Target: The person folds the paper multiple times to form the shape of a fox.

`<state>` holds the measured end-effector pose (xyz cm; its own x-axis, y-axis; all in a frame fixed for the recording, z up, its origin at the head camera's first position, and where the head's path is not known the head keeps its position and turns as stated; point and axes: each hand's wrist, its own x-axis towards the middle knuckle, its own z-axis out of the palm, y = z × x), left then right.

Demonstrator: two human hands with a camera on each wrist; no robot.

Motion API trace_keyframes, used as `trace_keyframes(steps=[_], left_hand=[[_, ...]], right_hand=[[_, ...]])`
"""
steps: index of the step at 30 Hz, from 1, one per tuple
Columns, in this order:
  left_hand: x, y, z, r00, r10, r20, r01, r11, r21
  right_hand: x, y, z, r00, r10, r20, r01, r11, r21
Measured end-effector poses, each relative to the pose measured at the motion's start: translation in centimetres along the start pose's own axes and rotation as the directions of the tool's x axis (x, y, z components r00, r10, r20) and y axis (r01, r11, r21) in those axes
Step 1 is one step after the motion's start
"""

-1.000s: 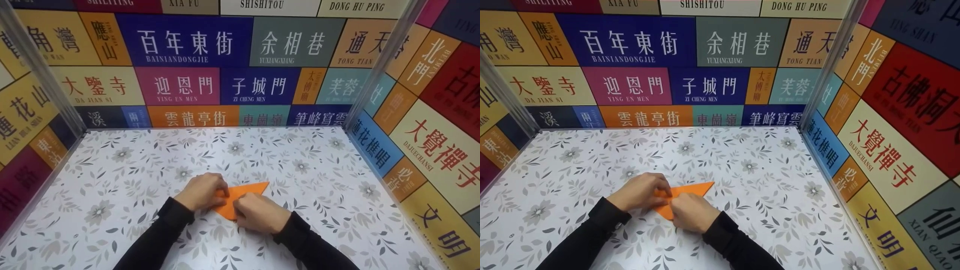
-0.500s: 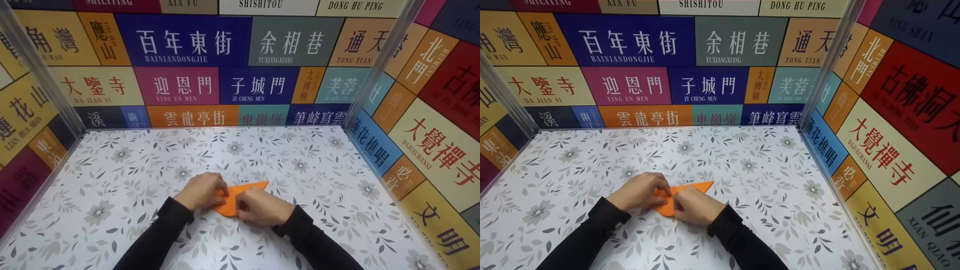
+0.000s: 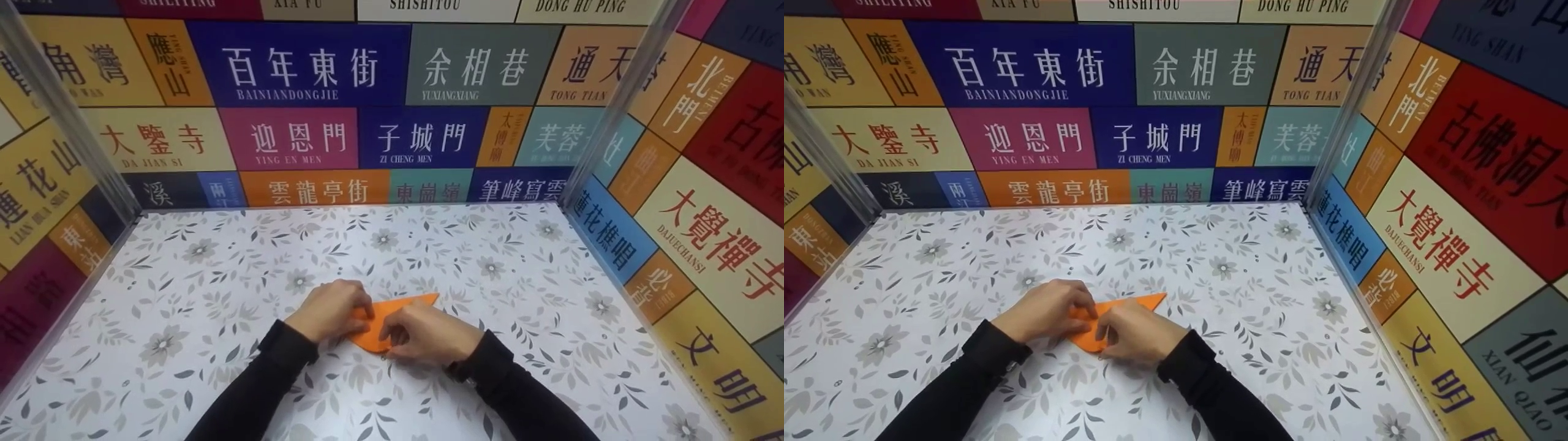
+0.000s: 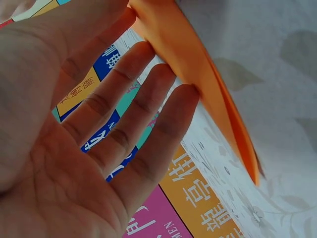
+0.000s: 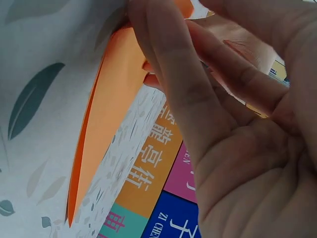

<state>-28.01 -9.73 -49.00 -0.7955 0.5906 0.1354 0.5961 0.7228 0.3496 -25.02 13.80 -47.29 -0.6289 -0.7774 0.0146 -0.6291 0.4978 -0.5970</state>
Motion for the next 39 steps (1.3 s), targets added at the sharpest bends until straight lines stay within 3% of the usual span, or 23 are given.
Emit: trace_keyframes(steps=[18, 26, 34, 39], left_hand=[[-0.1, 0.1, -0.1, 0.999, -0.038, -0.013, 0.038, 0.999, -0.006], [-0.3, 0.1, 0.3, 0.999, -0.015, -0.045, 0.014, 1.0, -0.024], [-0.4, 0.1, 0.4, 0.998, 0.003, -0.067, -0.005, 0.999, -0.033], [-0.4, 0.1, 0.4, 0.997, 0.021, -0.077, -0.024, 0.999, -0.036]], right_hand=[[0.2, 0.4, -0.7, 0.997, -0.056, -0.047, 0.053, 0.997, -0.058], [-0.1, 0.6, -1.1, 0.993, -0.101, -0.066, 0.097, 0.994, -0.056], [-0.1, 0.2, -1.3, 0.993, -0.058, -0.098, 0.048, 0.993, -0.105], [0.1, 0.4, -1.3, 0.987, -0.078, -0.139, 0.059, 0.989, -0.138]])
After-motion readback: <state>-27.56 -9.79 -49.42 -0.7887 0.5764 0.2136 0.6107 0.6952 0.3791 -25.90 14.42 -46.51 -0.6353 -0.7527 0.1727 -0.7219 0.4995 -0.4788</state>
